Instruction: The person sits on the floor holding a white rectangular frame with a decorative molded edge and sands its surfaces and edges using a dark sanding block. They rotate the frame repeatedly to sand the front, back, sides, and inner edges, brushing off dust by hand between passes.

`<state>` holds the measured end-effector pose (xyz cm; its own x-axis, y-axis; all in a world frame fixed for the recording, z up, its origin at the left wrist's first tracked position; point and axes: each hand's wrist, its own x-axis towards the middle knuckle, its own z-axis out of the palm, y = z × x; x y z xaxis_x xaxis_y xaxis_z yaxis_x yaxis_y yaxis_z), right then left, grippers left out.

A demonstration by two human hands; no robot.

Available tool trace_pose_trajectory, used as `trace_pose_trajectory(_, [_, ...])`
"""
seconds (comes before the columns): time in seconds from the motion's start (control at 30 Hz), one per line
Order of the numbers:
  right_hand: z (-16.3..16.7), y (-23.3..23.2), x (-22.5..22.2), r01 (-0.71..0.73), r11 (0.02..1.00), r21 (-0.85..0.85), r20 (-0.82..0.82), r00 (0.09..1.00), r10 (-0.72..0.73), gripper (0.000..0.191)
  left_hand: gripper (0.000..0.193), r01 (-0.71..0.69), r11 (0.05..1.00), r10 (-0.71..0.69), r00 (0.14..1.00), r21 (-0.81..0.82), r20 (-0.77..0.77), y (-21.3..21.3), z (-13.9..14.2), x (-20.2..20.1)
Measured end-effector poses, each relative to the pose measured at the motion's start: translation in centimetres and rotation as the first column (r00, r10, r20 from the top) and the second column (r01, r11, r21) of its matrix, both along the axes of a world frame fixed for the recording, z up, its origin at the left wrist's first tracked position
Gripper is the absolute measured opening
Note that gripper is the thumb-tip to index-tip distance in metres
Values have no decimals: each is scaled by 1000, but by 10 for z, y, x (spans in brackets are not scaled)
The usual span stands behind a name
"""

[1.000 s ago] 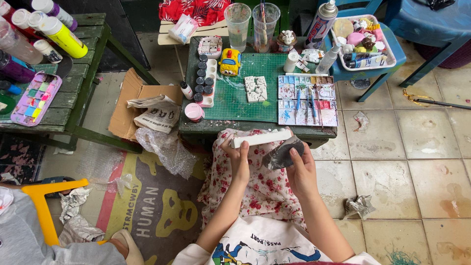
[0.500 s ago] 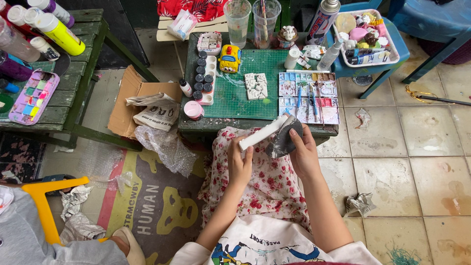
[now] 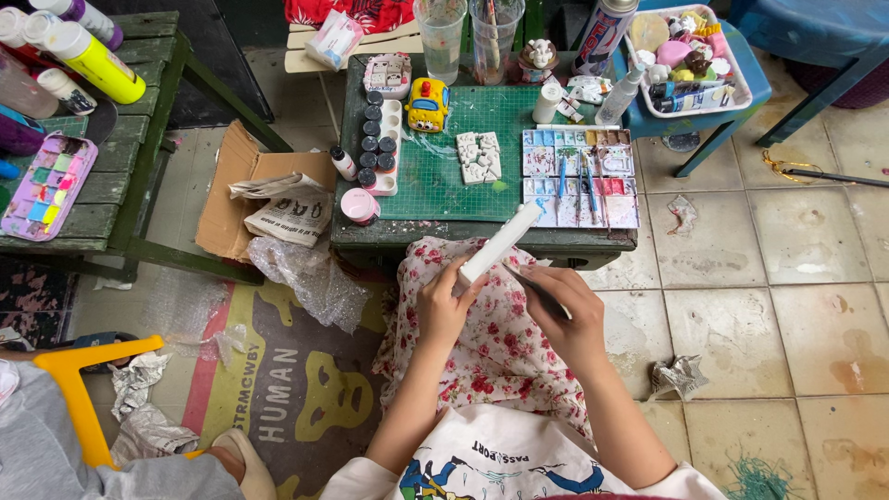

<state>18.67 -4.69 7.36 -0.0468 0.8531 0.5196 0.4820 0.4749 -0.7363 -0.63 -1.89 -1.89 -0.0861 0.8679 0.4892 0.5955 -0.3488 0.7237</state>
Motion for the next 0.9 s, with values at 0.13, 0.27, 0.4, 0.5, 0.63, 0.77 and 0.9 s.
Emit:
trace_pose_trajectory(0.13, [18,4,-6,31,983,178,286,955,-82,35,38,5,1000,-5,1000,20,-31,-4,5,3])
trace_pose_trajectory(0.27, [22,-3,-8,-27,981,192,437,897,-60,39,37,30,999,-29,999,26,-27,-7,8,5])
trace_pose_trajectory(0.4, [19,-7,-5,-129,971,200,521,854,6,39,38,41,999,-41,999,18,-18,-9,5,7])
trace_pose_trajectory(0.5, [16,-1,2,-60,969,239,542,836,-82,37,37,33,999,-31,998,25,-51,-10,0,7])
trace_pose_trajectory(0.63, [11,0,8,-142,958,250,588,809,-34,36,43,45,997,-40,997,69,-70,-8,-9,10])
trace_pose_trajectory(0.77, [6,2,8,-52,962,266,564,818,-112,35,38,68,997,-64,993,32,-99,-7,-13,12])
trace_pose_trajectory(0.9, [7,1,9,-149,950,273,588,808,-42,36,43,61,997,-57,995,42,-78,-11,-11,12])
